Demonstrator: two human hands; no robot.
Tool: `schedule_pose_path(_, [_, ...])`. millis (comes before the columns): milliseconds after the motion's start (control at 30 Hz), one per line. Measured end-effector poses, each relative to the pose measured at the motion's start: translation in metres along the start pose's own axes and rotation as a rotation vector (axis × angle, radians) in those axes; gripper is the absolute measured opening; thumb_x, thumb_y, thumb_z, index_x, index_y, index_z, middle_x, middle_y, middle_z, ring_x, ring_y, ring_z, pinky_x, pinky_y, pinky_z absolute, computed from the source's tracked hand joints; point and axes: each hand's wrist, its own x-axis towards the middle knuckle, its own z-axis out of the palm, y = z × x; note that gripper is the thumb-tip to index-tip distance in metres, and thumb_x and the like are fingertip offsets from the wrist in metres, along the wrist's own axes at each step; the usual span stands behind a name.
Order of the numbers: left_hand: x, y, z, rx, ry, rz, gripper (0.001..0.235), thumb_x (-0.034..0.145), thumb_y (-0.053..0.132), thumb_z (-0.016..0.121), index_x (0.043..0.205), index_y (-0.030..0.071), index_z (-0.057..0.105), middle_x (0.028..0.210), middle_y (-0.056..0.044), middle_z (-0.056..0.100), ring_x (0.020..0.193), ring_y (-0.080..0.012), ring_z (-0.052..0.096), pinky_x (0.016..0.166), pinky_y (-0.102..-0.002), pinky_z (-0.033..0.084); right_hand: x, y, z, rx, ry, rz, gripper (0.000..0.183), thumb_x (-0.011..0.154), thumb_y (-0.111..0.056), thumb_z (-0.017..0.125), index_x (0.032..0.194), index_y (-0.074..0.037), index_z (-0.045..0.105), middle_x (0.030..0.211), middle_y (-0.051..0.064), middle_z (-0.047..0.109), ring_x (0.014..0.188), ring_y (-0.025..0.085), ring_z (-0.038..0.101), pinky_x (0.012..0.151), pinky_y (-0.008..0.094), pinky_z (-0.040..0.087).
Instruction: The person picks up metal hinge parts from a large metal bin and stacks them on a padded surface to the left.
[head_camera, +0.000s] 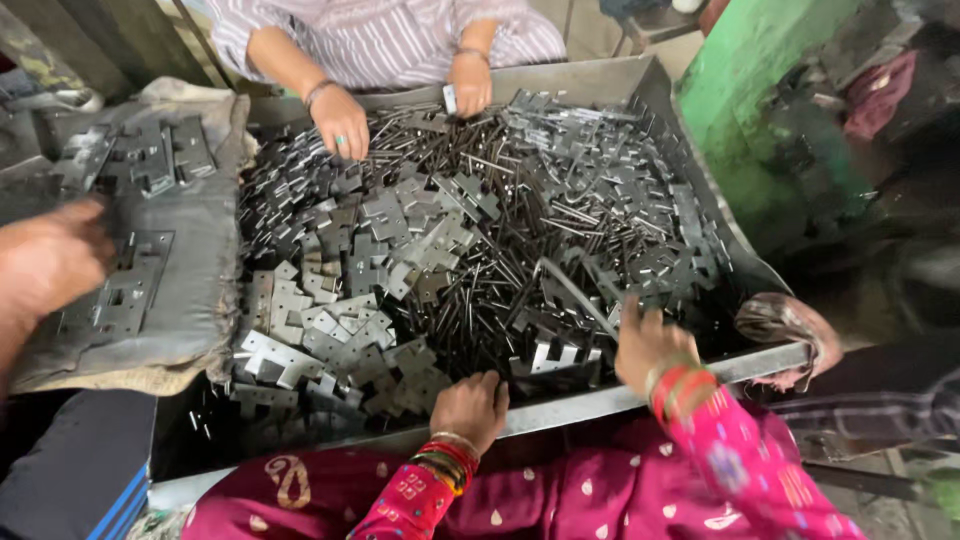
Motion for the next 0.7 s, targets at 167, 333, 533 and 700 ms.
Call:
schedule_pose_path(167, [0.003, 0.004, -0.006, 0.029, -0.056, -0.027, 0.025, 0.099, 0.035, 0.055, 0.091, 0.011, 0.061, 0.085, -0.009, 0.07, 0.081, -0.0304, 0.071, 0.068, -0.045, 0.057, 0.145, -0.022, 0.04, -0.154, 0.133, 0.045, 0.071, 0.096, -0.02, 0.055, 0.157, 0.007, 0.032, 0.133, 0.029, 0.062, 0.108, 0.039, 0.073, 0.085, 0.05, 0.061])
schedule_pose_path(333, [0.005, 0.005, -0.009, -0.005, -0.049, -0.027, 0.024, 0.096, 0.033, 0.057, 0.089, 0.011, 0.061, 0.084, -0.009, 0.069, 0.079, -0.0315, 0.07, 0.068, -0.046, 0.057, 0.241, -0.076, 0.061, -0.009, 0.218, 0.101, 0.059, 0.103, -0.019, 0.045, 0.159, -0.009, 0.028, 0.137, 0.023, 0.056, 0.114, 0.043, 0.066, 0.078, 0.059, 0.06])
schedule_pose_path(533, [0.005, 0.003, -0.011, -0.044, 0.021, -0.001, 0.022, 0.094, 0.03, 0.06, 0.088, 0.009, 0.061, 0.083, -0.01, 0.069, 0.077, -0.0325, 0.07, 0.066, -0.046, 0.057, 0.219, -0.054, 0.053, -0.124, 0.046, 0.018, 0.07, 0.102, -0.016, 0.05, 0.165, -0.009, 0.021, 0.135, 0.028, 0.057, 0.105, 0.044, 0.07, 0.079, 0.054, 0.061])
schedule_pose_path(700, [0.004, 0.001, -0.016, -0.049, 0.017, -0.001, 0.021, 0.094, 0.029, 0.059, 0.089, 0.008, 0.061, 0.083, -0.01, 0.07, 0.078, -0.0314, 0.07, 0.066, -0.045, 0.057, 0.154, -0.033, 0.063, -0.257, -0.107, 0.117, 0.074, 0.098, -0.026, 0.059, 0.157, 0.004, 0.025, 0.145, 0.027, 0.05, 0.113, 0.043, 0.068, 0.081, 0.054, 0.063])
